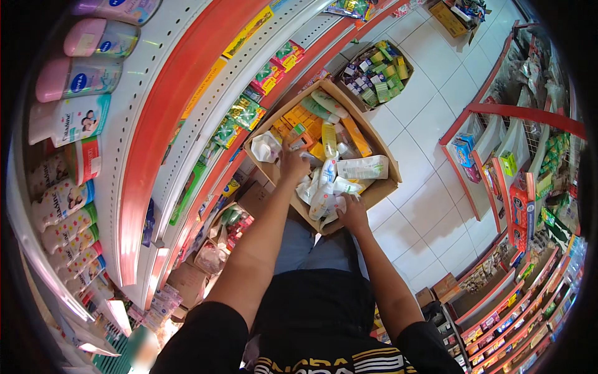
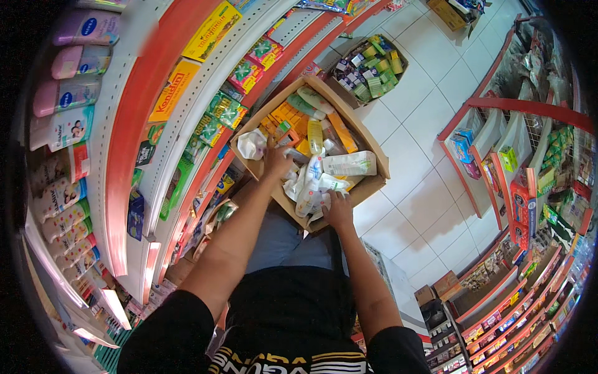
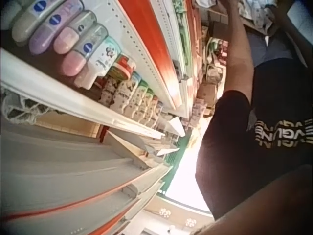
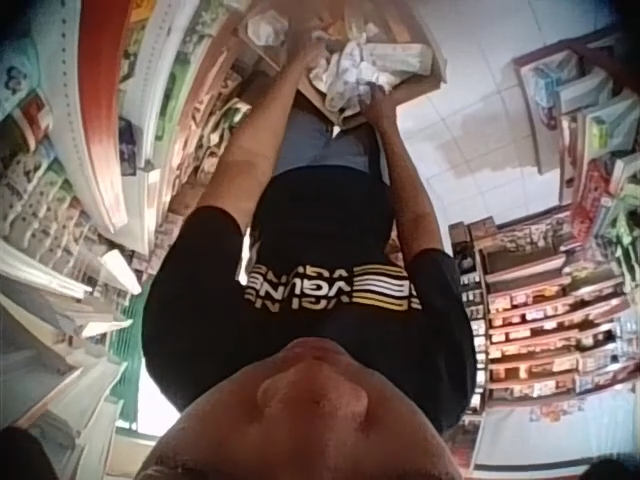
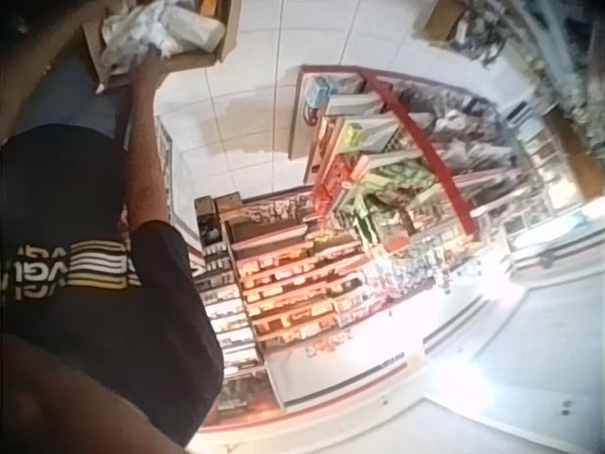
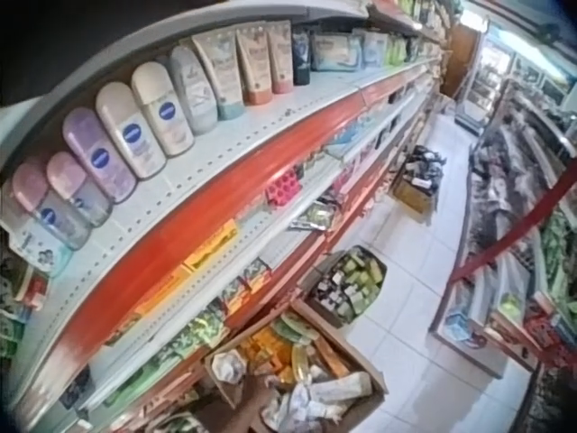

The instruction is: Scan and restock small boxed items onto store shelves from a larger box.

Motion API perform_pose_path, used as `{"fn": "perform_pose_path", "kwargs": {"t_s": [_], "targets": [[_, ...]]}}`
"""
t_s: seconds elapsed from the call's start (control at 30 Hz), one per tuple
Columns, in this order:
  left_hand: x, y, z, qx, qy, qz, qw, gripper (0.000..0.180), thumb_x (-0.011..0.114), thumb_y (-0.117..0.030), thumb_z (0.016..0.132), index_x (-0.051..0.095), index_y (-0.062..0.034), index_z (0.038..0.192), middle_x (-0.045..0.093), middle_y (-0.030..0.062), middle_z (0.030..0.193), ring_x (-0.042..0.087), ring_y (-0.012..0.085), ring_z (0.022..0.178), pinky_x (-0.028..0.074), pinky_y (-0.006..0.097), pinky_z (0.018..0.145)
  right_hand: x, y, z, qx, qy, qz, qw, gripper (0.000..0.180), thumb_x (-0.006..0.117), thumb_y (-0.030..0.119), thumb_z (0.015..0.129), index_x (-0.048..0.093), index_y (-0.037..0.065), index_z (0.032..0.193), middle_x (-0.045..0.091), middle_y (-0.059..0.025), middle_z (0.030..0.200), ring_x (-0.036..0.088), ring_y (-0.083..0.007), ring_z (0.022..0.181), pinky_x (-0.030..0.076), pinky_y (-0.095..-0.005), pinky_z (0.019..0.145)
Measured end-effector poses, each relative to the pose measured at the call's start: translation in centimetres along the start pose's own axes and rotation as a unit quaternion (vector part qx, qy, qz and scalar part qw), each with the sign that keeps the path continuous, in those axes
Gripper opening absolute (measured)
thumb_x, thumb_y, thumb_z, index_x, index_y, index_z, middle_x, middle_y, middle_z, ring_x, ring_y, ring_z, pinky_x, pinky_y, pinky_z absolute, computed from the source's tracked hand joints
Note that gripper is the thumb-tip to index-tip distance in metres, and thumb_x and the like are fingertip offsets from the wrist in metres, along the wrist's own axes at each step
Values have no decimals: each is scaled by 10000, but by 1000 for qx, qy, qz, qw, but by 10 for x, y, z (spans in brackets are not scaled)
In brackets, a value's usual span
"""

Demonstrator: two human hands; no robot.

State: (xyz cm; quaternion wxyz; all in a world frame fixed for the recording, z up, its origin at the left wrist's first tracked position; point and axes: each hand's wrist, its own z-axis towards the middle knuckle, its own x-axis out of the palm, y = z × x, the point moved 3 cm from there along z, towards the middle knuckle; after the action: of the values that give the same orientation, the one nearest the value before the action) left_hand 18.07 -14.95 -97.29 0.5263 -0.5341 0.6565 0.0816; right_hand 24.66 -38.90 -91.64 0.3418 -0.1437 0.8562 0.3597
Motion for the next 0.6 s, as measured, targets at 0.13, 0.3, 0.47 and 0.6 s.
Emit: {"fn": "perform_pose_path", "kwargs": {"t_s": [0.13,0.3,0.47,0.6], "targets": [[-20,-10,43,39,63,132,988,501,635,-190,783,605,-260,1278,248,162,1506,305,433,1342,386,537,1032,3,-14,-9,-26,-24,20,999,523,736,187,738,540,76,1210,629,-198,1112,559,-410,1079,394,-460,1007],[-49,0,31,70,96,105,987,499,558,-158,857,552,-266,1344,348,247,1392,288,431,1321,294,496,1103,-4,-14,-3,0,41,57,998,545,727,189,749,544,61,1247,615,-214,1153,548,-404,1116,397,-472,1020],[-101,4,-46,128,-172,25,976,458,576,-142,856,606,-266,1296,463,243,1278,459,420,1161,387,508,986,-17,12,4,-24,25,-18,999,569,743,286,751,563,72,1247,567,-228,1235,504,-410,1173,404,-468,1021],[-157,-76,-99,171,-227,-112,952,472,565,-17,792,660,-185,1223,525,215,1194,458,382,1129,396,459,965,-80,23,6,-53,-6,34,998,580,756,310,749,561,76,1243,544,-230,1260,492,-416,1187,399,-490,1020]]}}
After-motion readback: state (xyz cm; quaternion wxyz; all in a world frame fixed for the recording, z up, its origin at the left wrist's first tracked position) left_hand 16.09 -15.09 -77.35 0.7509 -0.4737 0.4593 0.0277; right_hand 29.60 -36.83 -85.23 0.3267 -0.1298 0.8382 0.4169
